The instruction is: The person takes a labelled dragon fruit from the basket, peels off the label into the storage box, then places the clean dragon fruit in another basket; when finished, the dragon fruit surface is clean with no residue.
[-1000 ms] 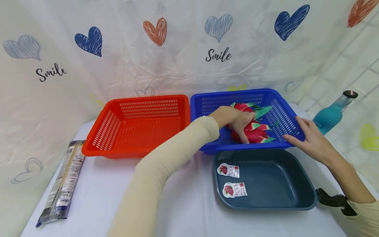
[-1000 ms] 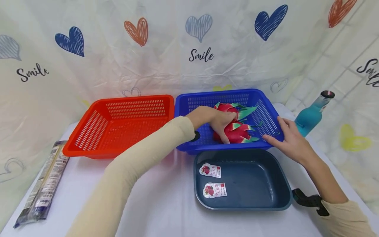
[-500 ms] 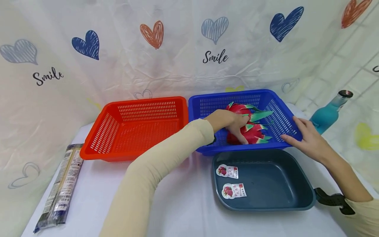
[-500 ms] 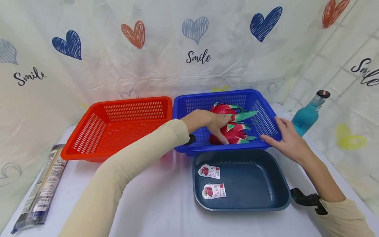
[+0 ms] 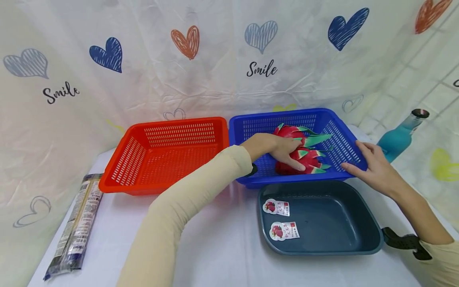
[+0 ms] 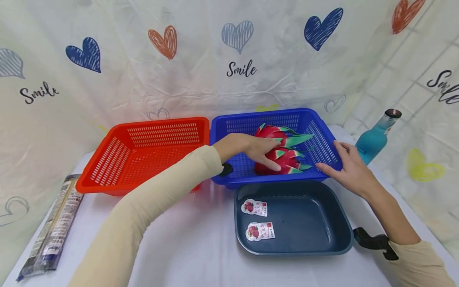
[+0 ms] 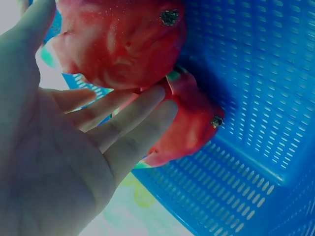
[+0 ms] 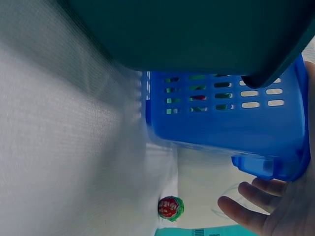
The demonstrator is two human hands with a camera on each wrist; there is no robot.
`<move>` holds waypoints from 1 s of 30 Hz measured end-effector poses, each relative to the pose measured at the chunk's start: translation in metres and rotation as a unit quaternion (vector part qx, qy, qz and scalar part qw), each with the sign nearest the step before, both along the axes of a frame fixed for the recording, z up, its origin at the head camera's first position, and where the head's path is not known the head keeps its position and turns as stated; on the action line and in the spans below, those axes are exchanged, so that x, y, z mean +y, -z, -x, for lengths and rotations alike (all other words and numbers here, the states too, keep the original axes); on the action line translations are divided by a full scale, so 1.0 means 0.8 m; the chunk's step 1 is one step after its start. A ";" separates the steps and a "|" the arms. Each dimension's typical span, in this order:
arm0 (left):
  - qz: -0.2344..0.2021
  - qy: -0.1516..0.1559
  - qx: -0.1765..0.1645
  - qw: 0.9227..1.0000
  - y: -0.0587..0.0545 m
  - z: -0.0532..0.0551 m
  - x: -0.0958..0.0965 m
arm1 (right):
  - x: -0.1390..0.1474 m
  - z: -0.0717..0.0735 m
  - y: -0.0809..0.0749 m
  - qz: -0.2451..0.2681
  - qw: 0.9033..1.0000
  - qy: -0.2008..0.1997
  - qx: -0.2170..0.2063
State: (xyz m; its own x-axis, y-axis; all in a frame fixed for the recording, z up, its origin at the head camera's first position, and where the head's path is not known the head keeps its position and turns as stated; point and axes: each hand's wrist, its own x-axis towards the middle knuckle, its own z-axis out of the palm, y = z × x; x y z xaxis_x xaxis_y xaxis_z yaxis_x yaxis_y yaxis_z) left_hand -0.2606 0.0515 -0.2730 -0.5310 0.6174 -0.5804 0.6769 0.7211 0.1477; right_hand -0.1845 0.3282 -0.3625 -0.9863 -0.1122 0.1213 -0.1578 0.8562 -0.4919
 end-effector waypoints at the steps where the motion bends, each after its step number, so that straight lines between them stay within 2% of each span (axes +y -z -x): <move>1: -0.011 -0.001 -0.004 1.000 0.001 0.001 -0.001 | 0.000 0.000 0.000 0.002 1.000 0.001 0.003; 7: -0.053 -0.023 -0.006 0.998 0.008 0.003 -0.012 | 0.001 -0.001 0.001 0.014 1.000 0.002 0.015; 11: -0.083 -0.037 0.003 0.996 0.013 0.002 -0.021 | -0.002 -0.004 -0.006 -0.006 0.999 0.014 0.039; 16: -0.083 -0.058 0.059 0.993 0.016 0.001 -0.028 | -0.007 -0.012 -0.020 -0.043 0.996 0.022 0.077; 21: -0.082 -0.076 0.124 0.986 0.012 -0.005 -0.033 | -0.013 -0.014 -0.030 -0.043 0.996 0.008 0.083; 24: -0.096 -0.082 0.139 0.982 0.008 -0.013 -0.039 | -0.018 -0.010 -0.038 -0.042 0.996 -0.007 0.073; 27: -0.117 -0.092 0.139 0.979 0.004 -0.023 -0.045 | -0.027 -0.005 -0.045 -0.049 0.997 -0.021 0.061; 30: -0.124 -0.110 0.147 0.975 0.002 -0.029 -0.052 | -0.037 -0.001 -0.050 -0.065 0.996 -0.031 0.060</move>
